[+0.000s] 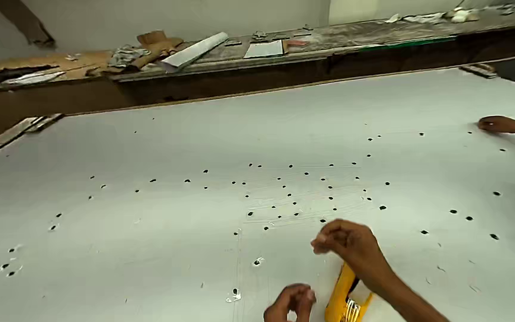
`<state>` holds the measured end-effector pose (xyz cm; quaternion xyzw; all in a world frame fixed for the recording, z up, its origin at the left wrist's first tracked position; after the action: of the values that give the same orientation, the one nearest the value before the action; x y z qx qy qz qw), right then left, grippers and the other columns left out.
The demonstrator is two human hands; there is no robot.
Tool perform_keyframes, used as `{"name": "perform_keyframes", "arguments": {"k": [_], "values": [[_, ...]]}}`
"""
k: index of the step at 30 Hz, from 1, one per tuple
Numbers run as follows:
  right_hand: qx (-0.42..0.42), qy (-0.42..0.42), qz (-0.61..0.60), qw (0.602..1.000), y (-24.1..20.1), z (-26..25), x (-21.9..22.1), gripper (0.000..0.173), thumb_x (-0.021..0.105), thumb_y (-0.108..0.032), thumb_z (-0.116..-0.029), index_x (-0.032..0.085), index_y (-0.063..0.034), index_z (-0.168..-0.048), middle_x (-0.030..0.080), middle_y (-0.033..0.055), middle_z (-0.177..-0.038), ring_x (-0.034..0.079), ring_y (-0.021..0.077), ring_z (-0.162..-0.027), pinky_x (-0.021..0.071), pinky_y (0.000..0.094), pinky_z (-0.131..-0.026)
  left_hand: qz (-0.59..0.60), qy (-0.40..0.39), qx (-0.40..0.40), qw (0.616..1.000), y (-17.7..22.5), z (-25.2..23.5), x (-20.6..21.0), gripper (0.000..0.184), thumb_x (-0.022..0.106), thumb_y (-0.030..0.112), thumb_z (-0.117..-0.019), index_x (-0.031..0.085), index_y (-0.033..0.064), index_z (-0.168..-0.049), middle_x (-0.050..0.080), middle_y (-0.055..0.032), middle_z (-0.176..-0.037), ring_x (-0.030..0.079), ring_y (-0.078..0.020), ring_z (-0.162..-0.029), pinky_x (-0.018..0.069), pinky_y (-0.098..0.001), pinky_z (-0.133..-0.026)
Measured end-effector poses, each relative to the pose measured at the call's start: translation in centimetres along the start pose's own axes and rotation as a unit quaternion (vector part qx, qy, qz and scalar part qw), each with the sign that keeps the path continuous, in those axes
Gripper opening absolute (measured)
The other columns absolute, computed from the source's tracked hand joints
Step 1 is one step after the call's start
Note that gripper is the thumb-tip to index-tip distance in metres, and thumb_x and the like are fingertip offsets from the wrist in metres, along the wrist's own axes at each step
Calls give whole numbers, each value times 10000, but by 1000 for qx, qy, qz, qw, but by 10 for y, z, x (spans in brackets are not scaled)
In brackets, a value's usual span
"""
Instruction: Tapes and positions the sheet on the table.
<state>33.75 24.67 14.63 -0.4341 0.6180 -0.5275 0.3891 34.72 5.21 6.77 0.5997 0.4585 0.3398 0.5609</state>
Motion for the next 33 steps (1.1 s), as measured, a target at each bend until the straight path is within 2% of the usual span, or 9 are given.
{"name": "perform_keyframes", "arguments": {"k": [3,7,9,10,13,17,20,26,33], "values": [[78,-97,24,992,9,-106,-17,100,632,-41,-985,655,32,-1049,715,92,-936,721,172,-764,630,359,-746,-6,80,-44,996,-8,-78,32,177,666,94,-948,711,-34,-1060,740,-45,-818,695,-84,-688,590,-251,-632],[137,-212,57,966,76,-238,-30,109,621,-77,-1007,632,23,-1049,696,51,-866,684,108,-741,593,302,-717,19,150,-126,980,-51,-167,64,208,694,84,-945,695,-29,-1118,736,-82,-807,701,-158,-673,604,-338,-662],[141,-244,92,955,111,-283,-29,127,654,-96,-990,669,24,-1027,699,42,-839,656,89,-735,565,290,-700,35,190,-167,967,-72,-196,77,280,723,81,-944,650,-12,-1198,736,-102,-793,707,-181,-656,604,-353,-649],[142,-257,110,950,125,-301,-26,135,668,-106,-983,682,23,-1020,697,46,-835,645,89,-726,552,289,-684,39,209,-184,960,-80,-207,83,282,731,85,-943,634,1,-1194,737,-102,-791,710,-183,-649,606,-349,-637],[129,-299,157,932,164,-340,-16,141,698,-113,-964,705,25,-993,702,57,-830,629,96,-698,532,287,-662,36,258,-207,943,-100,-233,93,223,738,108,-945,601,13,-1093,729,-84,-750,705,-169,-611,601,-323,-597],[63,-320,224,918,208,-376,-11,143,769,-133,-902,749,7,-916,653,58,-743,534,115,-637,460,336,-639,-3,273,-230,934,-120,-257,96,203,734,130,-954,591,9,-1034,719,-89,-726,705,-183,-591,605,-342,-576],[33,-321,247,914,226,-385,-10,155,788,-157,-889,764,-4,-899,680,82,-755,587,157,-682,488,404,-694,-10,277,-247,929,-129,-268,97,192,722,120,-962,571,8,-1001,715,-102,-728,698,-195,-570,604,-350,-556],[-4,-315,276,908,240,-392,-1,175,817,-200,-865,778,-31,-882,711,88,-772,640,192,-706,511,451,-714,-22,272,-290,917,-132,-279,96,198,726,115,-960,570,-5,-982,719,-108,-726,693,-195,-532,605,-336,-516],[-33,-290,289,912,249,-384,4,201,832,-218,-842,758,-31,-840,690,94,-741,634,224,-696,500,482,-700,-47,250,-313,915,-134,-280,94,224,723,140,-968,556,-8,-986,719,-117,-736,703,-201,-545,610,-340,-521]]}}
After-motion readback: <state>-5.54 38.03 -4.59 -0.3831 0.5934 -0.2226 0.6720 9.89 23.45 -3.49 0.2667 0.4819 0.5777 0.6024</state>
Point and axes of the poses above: each hand's wrist, its own z-axis away from the middle knuckle, its own x-axis out of the palm, y = z × x, the point moved 1 cm from there along -z, towards the middle knuckle
